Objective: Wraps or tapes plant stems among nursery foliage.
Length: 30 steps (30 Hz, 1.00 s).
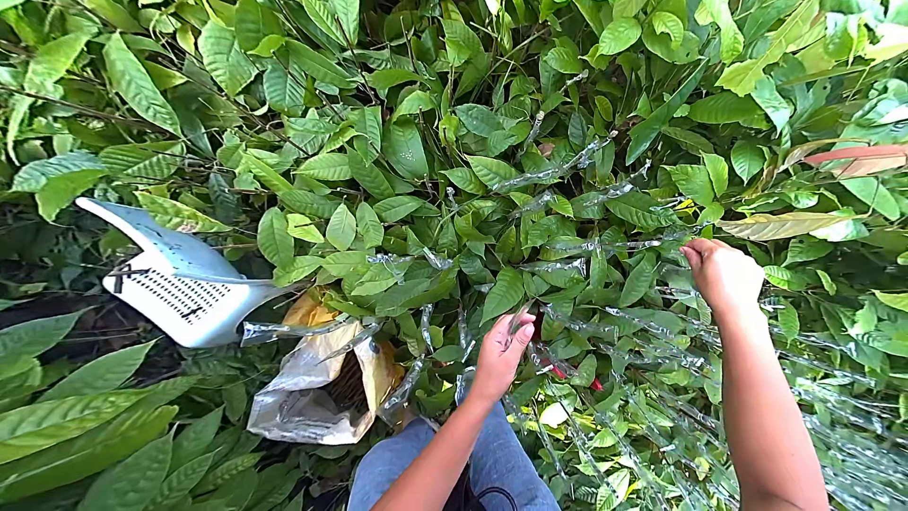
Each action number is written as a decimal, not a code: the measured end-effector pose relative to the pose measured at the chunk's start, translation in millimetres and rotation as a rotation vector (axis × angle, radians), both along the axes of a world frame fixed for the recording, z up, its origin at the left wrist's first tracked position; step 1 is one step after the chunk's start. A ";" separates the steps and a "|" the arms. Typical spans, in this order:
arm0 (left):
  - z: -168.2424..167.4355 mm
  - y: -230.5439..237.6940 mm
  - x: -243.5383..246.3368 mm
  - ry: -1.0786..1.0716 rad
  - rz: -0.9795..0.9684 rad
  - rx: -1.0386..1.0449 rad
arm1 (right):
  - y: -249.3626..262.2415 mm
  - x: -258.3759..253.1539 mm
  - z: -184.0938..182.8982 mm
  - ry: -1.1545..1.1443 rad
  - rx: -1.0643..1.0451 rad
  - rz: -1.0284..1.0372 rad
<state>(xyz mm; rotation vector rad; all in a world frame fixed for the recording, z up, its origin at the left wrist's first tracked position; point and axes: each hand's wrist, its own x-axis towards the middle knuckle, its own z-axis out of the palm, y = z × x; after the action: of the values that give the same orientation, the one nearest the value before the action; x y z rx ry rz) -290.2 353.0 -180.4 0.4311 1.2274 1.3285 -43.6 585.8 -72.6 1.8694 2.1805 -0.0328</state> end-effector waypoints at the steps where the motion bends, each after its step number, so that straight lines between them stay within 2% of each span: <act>1: 0.0 -0.7 -0.7 0.000 0.004 -0.005 | 1.4 -1.6 -1.3 0.000 -0.005 0.007; 5: -1.8 -0.8 -4.6 0.006 0.020 -0.023 | 12.4 -10.0 -9.7 -0.014 -0.048 -0.004; 8: -4.9 -2.4 -4.7 0.000 0.029 0.016 | 26.6 -18.6 -30.4 -0.077 -0.141 -0.023; 11: -3.3 -2.7 -3.4 -0.015 0.028 0.072 | 39.8 -36.7 -56.2 -0.202 -0.266 -0.080; 16: -0.2 -5.2 -9.5 -0.012 0.045 0.051 | 45.9 -62.5 -85.1 -0.408 -0.385 -0.151; 20: -3.4 -7.5 -12.9 -0.011 0.074 0.040 | 49.2 -52.7 -119.3 -0.408 -0.329 -0.082; 24: -8.5 -9.4 -13.5 -0.028 0.071 0.063 | 47.7 -64.5 -148.7 -0.431 -0.383 -0.155; 30: -9.9 -13.5 -20.8 -0.067 0.046 0.020 | 45.3 -72.5 -191.3 -0.412 -0.459 -0.073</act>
<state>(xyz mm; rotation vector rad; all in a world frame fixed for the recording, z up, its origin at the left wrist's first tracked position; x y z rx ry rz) -311.0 339.4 -190.3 0.3710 1.1753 1.3849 -116.1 631.1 -263.9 1.5333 1.6587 -0.1372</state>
